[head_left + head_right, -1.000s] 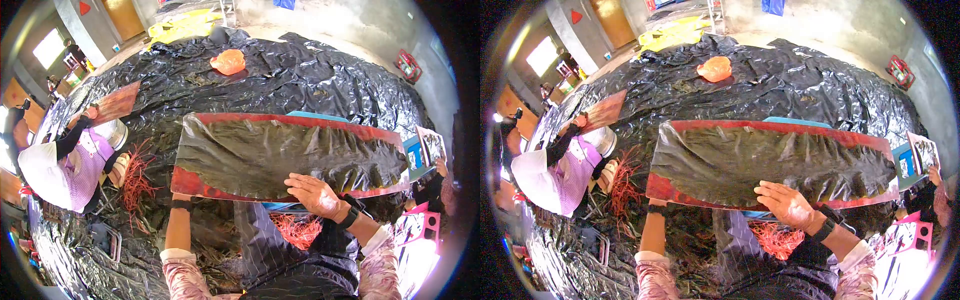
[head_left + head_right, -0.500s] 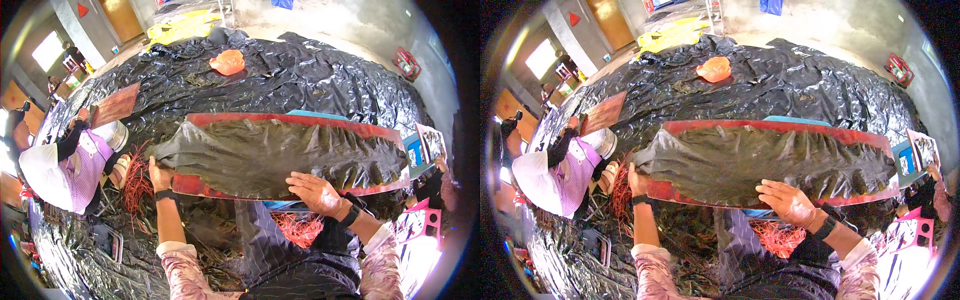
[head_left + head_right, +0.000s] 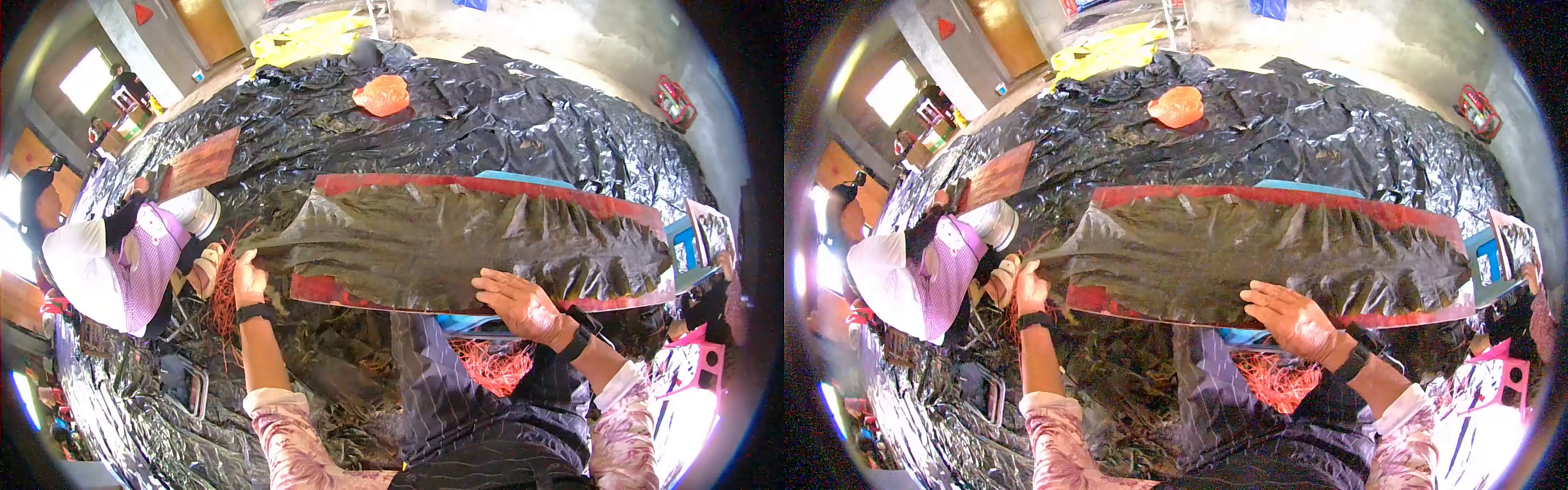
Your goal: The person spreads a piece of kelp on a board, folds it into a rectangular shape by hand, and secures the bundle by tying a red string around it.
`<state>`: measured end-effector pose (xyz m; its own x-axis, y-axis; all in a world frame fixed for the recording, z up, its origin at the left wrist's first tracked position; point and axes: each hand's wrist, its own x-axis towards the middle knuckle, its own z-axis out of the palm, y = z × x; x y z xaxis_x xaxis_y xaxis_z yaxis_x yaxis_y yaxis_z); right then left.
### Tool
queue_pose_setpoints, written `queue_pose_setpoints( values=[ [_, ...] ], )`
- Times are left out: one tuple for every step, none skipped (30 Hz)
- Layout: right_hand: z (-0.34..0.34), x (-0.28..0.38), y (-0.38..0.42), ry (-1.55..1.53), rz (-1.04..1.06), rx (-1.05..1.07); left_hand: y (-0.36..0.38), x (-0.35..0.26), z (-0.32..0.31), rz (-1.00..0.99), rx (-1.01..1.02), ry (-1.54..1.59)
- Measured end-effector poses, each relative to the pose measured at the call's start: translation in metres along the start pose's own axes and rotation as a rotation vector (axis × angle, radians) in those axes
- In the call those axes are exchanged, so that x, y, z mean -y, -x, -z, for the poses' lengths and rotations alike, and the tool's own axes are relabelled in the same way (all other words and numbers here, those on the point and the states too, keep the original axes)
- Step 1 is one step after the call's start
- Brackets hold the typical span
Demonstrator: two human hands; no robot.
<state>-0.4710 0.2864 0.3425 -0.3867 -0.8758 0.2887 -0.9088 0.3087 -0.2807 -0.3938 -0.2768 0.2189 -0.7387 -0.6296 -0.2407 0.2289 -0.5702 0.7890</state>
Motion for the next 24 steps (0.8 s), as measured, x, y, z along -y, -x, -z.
queue_pose_setpoints(
  values=[
    [0.000,0.000,0.000,-0.006,0.000,-0.005,0.000,0.001,0.000,0.000,-0.001,0.000],
    [0.000,0.000,0.000,-0.011,0.000,-0.010,-0.001,0.003,-0.001,0.026,-0.018,0.055],
    [0.000,-0.001,0.000,-0.010,0.000,-0.009,0.002,0.003,-0.007,0.052,-0.035,0.110],
    [0.001,0.000,0.000,-0.005,0.007,-0.002,0.005,0.005,-0.015,0.030,-0.116,0.149],
    [0.001,0.000,-0.001,-0.001,0.014,0.005,0.009,0.005,-0.021,0.031,-0.116,0.149],
    [0.002,-0.001,0.000,-0.001,0.013,0.005,0.012,0.004,-0.026,0.058,-0.196,0.155],
    [0.001,-0.001,0.000,-0.001,0.013,0.002,0.015,0.003,-0.029,0.086,-0.276,0.159],
    [0.001,-0.001,0.000,-0.002,0.013,-0.002,0.012,0.007,-0.017,0.086,-0.276,0.157],
    [0.002,-0.001,0.000,-0.003,0.012,-0.002,0.005,0.017,0.009,-0.127,-0.138,-0.238],
    [0.004,0.000,-0.001,-0.006,0.008,0.002,0.006,0.020,0.015,-0.340,0.009,-0.630],
    [0.004,0.001,-0.001,-0.010,0.004,0.007,0.005,0.021,0.021,-0.338,0.009,-0.632],
    [0.004,0.001,-0.001,-0.012,0.003,0.007,0.008,0.018,0.020,-0.455,-0.029,-0.992],
    [0.003,0.001,0.000,-0.009,0.004,0.006,0.012,0.016,0.018,-0.569,-0.068,-1.352],
    [0.003,0.000,0.000,-0.006,0.005,0.005,0.013,0.015,0.015,-0.569,-0.068,-1.354],
    [0.003,0.000,0.000,-0.007,0.003,0.005,0.012,0.015,0.015,-0.524,-0.014,-1.159],
    [0.004,0.000,-0.001,-0.004,0.007,0.008,0.008,0.018,0.023,-0.475,0.036,-0.965],
    [0.004,0.000,-0.001,-0.001,0.013,0.012,0.000,0.019,0.033,-0.472,0.035,-0.967],
    [0.004,-0.001,-0.001,-0.004,0.013,0.012,-0.019,0.024,0.057,-0.399,0.024,-0.782],
    [0.003,-0.001,0.000,-0.008,0.014,0.008,-0.028,0.027,0.072,-0.325,0.013,-0.598],
    [0.003,-0.002,0.000,-0.010,0.014,0.004,-0.029,0.027,0.075,-0.326,0.013,-0.599],
    [0.002,-0.002,0.000,-0.012,0.012,0.003,-0.028,0.027,0.076,-0.422,-0.091,-0.980],
    [0.002,-0.002,0.000,-0.013,0.023,-0.003,-0.029,0.026,0.076,-0.514,-0.198,-1.359],
    [0.002,-0.003,0.001,-0.012,0.033,-0.010,-0.030,0.023,0.076,-0.516,-0.195,-1.361],
    [0.002,-0.003,0.001,-0.012,0.030,-0.013,-0.033,0.018,0.076,-0.556,-0.205,-1.254]
  ],
)
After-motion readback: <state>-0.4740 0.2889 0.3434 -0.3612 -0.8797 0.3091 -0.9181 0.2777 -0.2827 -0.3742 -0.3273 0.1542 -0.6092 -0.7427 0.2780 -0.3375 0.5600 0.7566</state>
